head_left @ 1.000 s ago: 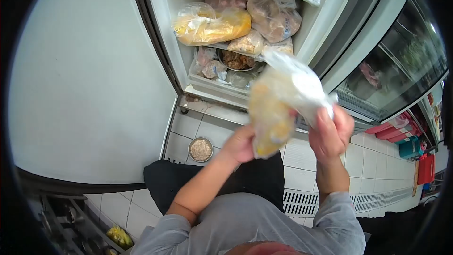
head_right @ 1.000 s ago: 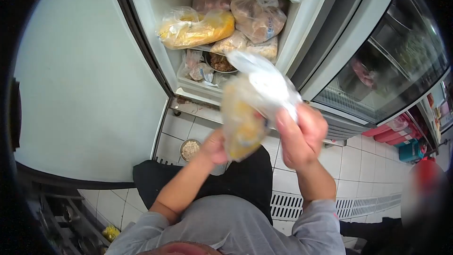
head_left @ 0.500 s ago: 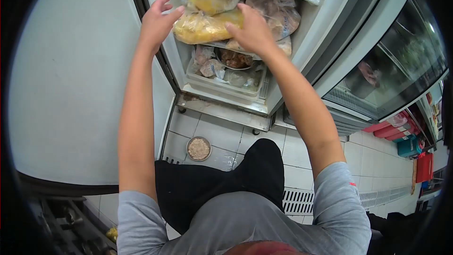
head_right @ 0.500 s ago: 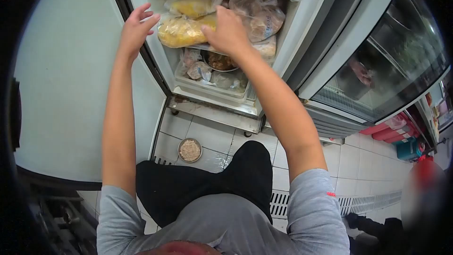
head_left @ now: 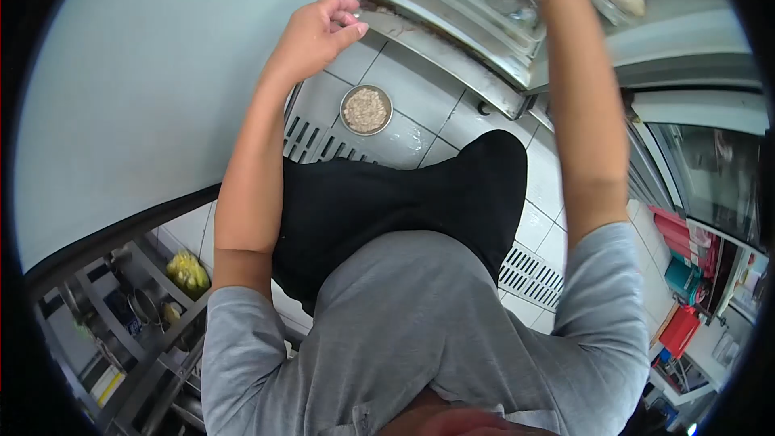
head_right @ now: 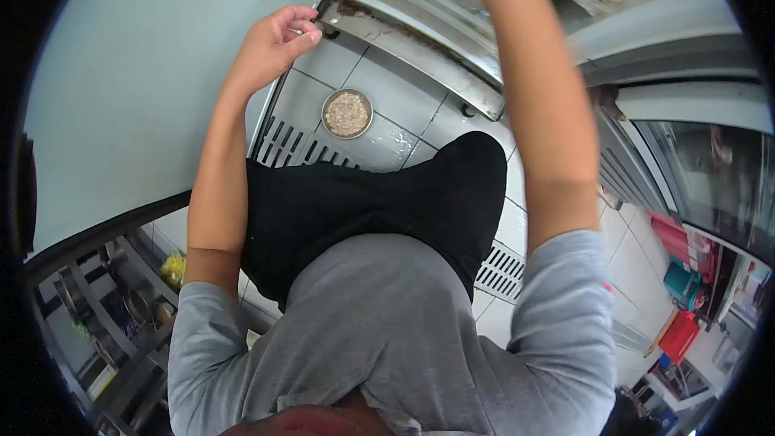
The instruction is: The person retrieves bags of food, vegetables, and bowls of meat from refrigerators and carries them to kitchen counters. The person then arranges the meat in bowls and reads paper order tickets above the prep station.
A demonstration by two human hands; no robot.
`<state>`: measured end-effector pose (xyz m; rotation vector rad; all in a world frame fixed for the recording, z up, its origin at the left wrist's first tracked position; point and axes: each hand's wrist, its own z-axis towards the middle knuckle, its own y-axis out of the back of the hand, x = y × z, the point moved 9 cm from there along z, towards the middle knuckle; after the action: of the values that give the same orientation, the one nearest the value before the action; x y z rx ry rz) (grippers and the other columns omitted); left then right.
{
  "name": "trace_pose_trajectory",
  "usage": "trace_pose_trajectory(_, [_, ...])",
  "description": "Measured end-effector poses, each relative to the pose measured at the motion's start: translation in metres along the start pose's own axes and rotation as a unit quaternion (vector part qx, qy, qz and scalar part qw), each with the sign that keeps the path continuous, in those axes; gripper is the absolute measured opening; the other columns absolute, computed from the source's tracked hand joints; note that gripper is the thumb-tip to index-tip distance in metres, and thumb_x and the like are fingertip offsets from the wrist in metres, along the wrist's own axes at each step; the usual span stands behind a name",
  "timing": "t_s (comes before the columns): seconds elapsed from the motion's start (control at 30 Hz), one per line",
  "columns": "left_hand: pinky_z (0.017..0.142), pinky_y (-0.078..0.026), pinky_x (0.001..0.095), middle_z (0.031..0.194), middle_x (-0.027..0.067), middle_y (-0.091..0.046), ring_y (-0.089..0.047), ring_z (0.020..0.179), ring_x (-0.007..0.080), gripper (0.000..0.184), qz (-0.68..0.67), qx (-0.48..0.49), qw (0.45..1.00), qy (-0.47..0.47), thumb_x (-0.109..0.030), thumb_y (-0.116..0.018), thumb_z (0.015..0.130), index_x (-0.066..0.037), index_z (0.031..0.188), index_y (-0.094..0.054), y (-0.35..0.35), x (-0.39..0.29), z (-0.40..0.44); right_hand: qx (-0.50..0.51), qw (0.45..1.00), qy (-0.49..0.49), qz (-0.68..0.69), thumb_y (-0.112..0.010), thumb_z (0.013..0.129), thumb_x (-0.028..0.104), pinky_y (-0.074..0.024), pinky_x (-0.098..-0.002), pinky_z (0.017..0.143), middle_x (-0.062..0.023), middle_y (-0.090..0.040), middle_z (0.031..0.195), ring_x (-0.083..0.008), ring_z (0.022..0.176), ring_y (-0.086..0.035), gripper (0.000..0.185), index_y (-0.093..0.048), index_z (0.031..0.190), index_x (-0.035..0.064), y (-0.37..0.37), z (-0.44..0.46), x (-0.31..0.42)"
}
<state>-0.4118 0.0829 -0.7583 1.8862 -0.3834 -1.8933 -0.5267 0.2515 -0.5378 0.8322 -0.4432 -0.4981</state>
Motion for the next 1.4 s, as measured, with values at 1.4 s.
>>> trace_pose_trajectory(1.4, [0.071, -0.054, 0.0326, 0.089, 0.0125, -0.071, -0.066, 0.075, 0.0178, 0.031, 0.034, -0.066, 0.996, 0.050, -0.015, -0.072, 0.087, 0.003, 0.112, -0.065, 0.026, 0.015, 0.017, -0.070, 0.884, -0.322, 0.333, -0.054, 0.085, 0.016, -0.0394, -0.0308, 0.041, -0.0076, -0.058, 0.054, -0.0143, 0.044, -0.052, 0.026, -0.059, 0.065, 0.0013, 0.052, -0.049, -0.131])
